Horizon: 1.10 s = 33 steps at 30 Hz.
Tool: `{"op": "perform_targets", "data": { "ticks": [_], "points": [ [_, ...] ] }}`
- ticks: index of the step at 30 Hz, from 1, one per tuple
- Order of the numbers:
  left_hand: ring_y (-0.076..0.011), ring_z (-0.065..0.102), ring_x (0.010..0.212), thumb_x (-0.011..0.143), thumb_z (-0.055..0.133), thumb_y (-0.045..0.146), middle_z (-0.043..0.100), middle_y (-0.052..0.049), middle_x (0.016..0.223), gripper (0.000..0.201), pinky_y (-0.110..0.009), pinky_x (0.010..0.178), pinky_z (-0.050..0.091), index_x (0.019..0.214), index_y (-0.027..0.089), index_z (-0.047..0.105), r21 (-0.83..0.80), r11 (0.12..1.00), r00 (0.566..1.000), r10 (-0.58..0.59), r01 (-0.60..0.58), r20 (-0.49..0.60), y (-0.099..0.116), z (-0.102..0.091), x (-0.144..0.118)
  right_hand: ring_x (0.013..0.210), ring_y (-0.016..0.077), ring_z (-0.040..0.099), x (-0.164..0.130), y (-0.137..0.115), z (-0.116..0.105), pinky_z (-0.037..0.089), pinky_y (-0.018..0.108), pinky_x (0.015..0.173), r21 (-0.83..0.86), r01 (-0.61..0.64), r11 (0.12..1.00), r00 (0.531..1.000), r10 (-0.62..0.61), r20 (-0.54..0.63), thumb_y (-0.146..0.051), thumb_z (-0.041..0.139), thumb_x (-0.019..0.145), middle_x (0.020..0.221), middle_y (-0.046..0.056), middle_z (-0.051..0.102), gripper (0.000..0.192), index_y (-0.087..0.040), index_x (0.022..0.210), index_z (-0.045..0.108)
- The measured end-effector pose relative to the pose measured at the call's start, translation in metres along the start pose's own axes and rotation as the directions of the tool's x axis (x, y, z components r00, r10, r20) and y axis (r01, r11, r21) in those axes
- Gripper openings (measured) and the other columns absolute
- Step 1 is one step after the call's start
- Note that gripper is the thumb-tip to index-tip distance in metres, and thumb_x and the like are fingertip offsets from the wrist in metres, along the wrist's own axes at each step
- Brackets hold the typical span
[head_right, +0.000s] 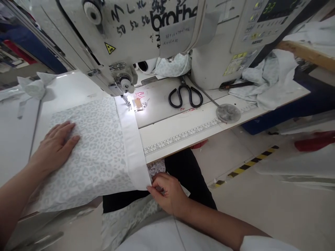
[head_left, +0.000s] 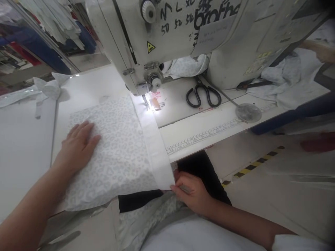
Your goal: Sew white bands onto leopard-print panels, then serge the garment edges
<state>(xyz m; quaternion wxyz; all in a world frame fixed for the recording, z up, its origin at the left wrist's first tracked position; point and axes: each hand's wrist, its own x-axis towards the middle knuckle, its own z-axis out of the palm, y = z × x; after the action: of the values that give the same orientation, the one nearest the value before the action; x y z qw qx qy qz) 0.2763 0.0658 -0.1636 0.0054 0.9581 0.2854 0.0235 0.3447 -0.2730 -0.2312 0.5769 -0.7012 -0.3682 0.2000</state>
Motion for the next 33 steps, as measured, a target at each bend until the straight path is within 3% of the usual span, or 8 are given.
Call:
{"op": "perform_targets", "data": {
  "ticks": [6,8,10,14,18,21,28,33],
  "points": [
    [-0.0225,0.019,0.134,0.092,0.023,0.043,0.028,-0.007,0.144,0.052,-0.043,0.108,0.021,0.135,0.015,0.03,-0.011,1.0,1.0,0.004,-0.004,0.012,0.0,-0.001,0.003,0.055,0.0102,0.047,0.0,0.003,0.001,0.039,0.022,0.053,-0.164,0.137,0.977,0.991,-0.137,0.014,-0.02,0.051,0.084,0.06,-0.002,0.05,0.02,-0.017,0.065,0.048],
    [-0.0226,0.02,0.134,0.092,0.024,0.043,0.028,-0.007,0.144,0.051,-0.045,0.107,0.022,0.135,0.016,0.03,-0.019,1.0,1.0,0.019,-0.019,0.008,-0.001,-0.003,0.006,0.059,0.0116,0.051,0.0,0.004,-0.002,0.042,0.024,0.057,-0.219,0.204,0.954,0.979,-0.194,0.067,-0.019,0.05,0.086,0.065,0.0,0.055,0.008,-0.017,0.08,0.055],
    [-0.0255,0.02,0.133,0.092,0.026,0.042,0.03,-0.01,0.143,0.051,-0.048,0.105,0.024,0.133,0.014,0.033,-0.005,1.0,1.0,0.003,-0.003,-0.008,0.003,-0.006,0.007,0.067,0.0133,0.054,0.002,0.003,-0.007,0.046,0.025,0.063,-0.232,0.279,0.932,0.956,-0.247,0.158,-0.017,0.046,0.088,0.075,0.003,0.06,0.015,-0.017,0.099,0.055],
    [-0.0269,0.028,0.13,0.089,0.036,0.038,0.04,-0.012,0.136,0.041,-0.047,0.105,0.028,0.117,0.012,0.052,-0.099,0.994,0.991,0.022,-0.036,-0.135,0.042,-0.013,-0.005,0.077,0.0151,0.058,0.007,0.002,-0.015,0.048,0.027,0.07,-0.226,0.45,0.864,0.878,-0.382,0.289,-0.007,0.038,0.088,0.087,0.007,0.064,0.031,-0.015,0.116,0.048],
    [-0.02,0.039,0.125,0.088,0.042,0.035,0.048,-0.002,0.131,0.029,-0.039,0.101,0.038,0.11,0.024,0.056,-0.435,0.844,0.949,0.293,-0.314,-0.118,0.098,-0.009,-0.032,0.08,0.0174,0.06,0.016,-0.003,-0.018,0.05,0.03,0.073,-0.313,0.614,0.725,0.789,-0.542,0.291,-0.007,0.04,0.087,0.088,0.01,0.066,0.03,-0.01,0.116,0.047],
    [-0.0231,0.034,0.128,0.086,0.046,0.035,0.045,-0.003,0.133,0.033,-0.043,0.101,0.038,0.116,0.024,0.053,-0.466,0.77,0.887,0.456,-0.435,-0.075,0.119,0.0,-0.046,0.073,0.0164,0.059,0.022,-0.01,-0.018,0.051,0.029,0.069,-0.338,0.662,0.668,0.749,-0.592,0.298,-0.007,0.041,0.088,0.08,0.009,0.066,0.024,-0.008,0.108,0.053],
    [-0.0295,0.026,0.131,0.085,0.046,0.037,0.032,-0.005,0.142,0.046,-0.057,0.098,0.035,0.129,0.025,0.039,-0.311,0.82,0.856,0.516,-0.481,0.037,0.115,0.002,-0.058,0.079,0.0175,0.056,0.026,-0.028,-0.021,0.048,0.029,0.071,-0.364,0.637,0.68,0.766,-0.612,0.197,-0.012,0.047,0.088,0.074,0.006,0.062,0.015,-0.014,0.084,0.061],
    [-0.0297,0.028,0.13,0.086,0.044,0.037,0.034,-0.008,0.141,0.044,-0.058,0.098,0.033,0.128,0.022,0.041,-0.289,0.813,0.847,0.532,-0.505,0.017,0.115,-0.001,-0.047,0.079,0.0167,0.053,0.046,-0.033,-0.027,0.047,0.029,0.072,-0.245,0.584,0.774,0.805,-0.515,0.295,-0.009,0.043,0.087,0.079,0.007,0.061,0.016,-0.013,0.087,0.058]
  ]
}}
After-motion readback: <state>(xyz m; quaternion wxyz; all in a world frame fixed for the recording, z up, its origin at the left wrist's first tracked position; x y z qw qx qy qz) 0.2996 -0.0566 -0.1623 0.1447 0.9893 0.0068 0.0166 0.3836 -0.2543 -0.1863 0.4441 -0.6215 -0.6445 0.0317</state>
